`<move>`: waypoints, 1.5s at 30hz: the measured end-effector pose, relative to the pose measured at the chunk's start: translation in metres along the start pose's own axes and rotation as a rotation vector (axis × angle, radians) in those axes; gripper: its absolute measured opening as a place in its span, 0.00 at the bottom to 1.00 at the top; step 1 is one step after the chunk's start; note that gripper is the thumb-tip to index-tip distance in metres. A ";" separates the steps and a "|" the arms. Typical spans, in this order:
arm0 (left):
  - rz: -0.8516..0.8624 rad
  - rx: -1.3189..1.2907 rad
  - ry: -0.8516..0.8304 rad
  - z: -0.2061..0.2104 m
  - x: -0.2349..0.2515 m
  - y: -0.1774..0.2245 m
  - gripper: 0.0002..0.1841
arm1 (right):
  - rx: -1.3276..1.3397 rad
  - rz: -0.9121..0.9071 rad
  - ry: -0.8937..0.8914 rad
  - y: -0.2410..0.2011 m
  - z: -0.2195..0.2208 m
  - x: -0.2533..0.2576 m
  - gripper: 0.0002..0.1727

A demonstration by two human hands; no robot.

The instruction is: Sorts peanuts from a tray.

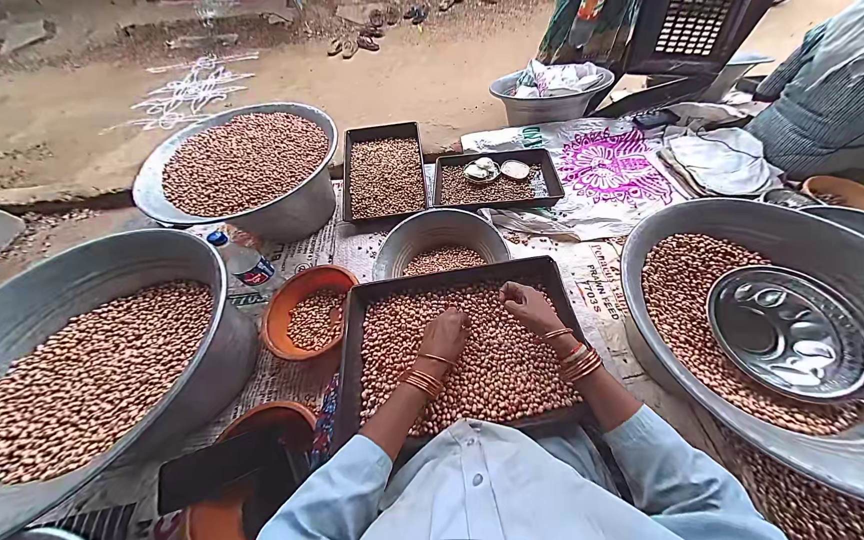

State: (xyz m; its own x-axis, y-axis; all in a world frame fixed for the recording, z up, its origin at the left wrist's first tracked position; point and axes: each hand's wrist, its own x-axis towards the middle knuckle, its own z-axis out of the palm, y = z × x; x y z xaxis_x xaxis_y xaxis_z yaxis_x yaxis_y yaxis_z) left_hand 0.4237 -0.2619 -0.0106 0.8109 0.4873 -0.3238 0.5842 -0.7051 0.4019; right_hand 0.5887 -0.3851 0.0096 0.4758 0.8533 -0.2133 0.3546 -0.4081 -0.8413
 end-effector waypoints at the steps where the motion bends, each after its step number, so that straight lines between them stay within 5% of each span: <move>1: -0.010 0.009 -0.003 0.000 -0.001 0.003 0.16 | -0.141 -0.024 -0.040 -0.002 0.004 -0.003 0.11; 5: -0.043 0.029 -0.035 0.002 -0.001 0.006 0.17 | -0.570 -0.062 -0.185 -0.005 0.035 -0.013 0.17; 11: -0.057 -0.015 -0.001 -0.009 -0.009 -0.004 0.17 | -0.617 -0.077 -0.183 0.000 0.050 -0.015 0.17; 17: -0.251 0.144 0.729 -0.087 -0.036 -0.077 0.13 | -0.575 -0.042 -0.210 0.006 0.045 -0.016 0.17; 19: -0.193 0.176 0.803 -0.095 -0.038 -0.082 0.17 | -0.570 -0.027 -0.220 0.006 0.045 -0.015 0.17; 23: 0.049 0.049 0.503 -0.060 -0.019 -0.039 0.09 | -0.568 0.009 -0.243 0.005 0.046 -0.013 0.19; 26: 0.130 0.112 0.177 -0.026 -0.001 -0.015 0.14 | -0.564 0.021 -0.253 0.008 0.048 -0.014 0.21; 32: 0.123 0.199 0.100 0.002 0.012 -0.010 0.16 | -0.597 0.047 -0.267 0.010 0.052 -0.017 0.21; 37: -0.010 -0.554 0.118 -0.001 -0.007 -0.017 0.12 | -0.547 -0.114 -0.181 -0.018 0.036 -0.029 0.19; 41: -0.350 -1.325 -0.184 0.004 -0.033 0.011 0.20 | -0.513 -0.334 -0.262 -0.063 0.029 -0.049 0.15; 45: -0.313 -1.395 -0.291 -0.013 -0.040 0.009 0.21 | -0.533 -0.459 -0.251 -0.081 -0.002 -0.041 0.16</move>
State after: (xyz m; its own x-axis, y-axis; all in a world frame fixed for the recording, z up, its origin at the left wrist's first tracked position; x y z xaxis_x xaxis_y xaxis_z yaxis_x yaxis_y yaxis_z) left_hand 0.3970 -0.2809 0.0165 0.7114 0.2849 -0.6425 0.4259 0.5525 0.7165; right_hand 0.5418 -0.3879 0.0874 0.0104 0.9982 -0.0593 0.8461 -0.0404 -0.5315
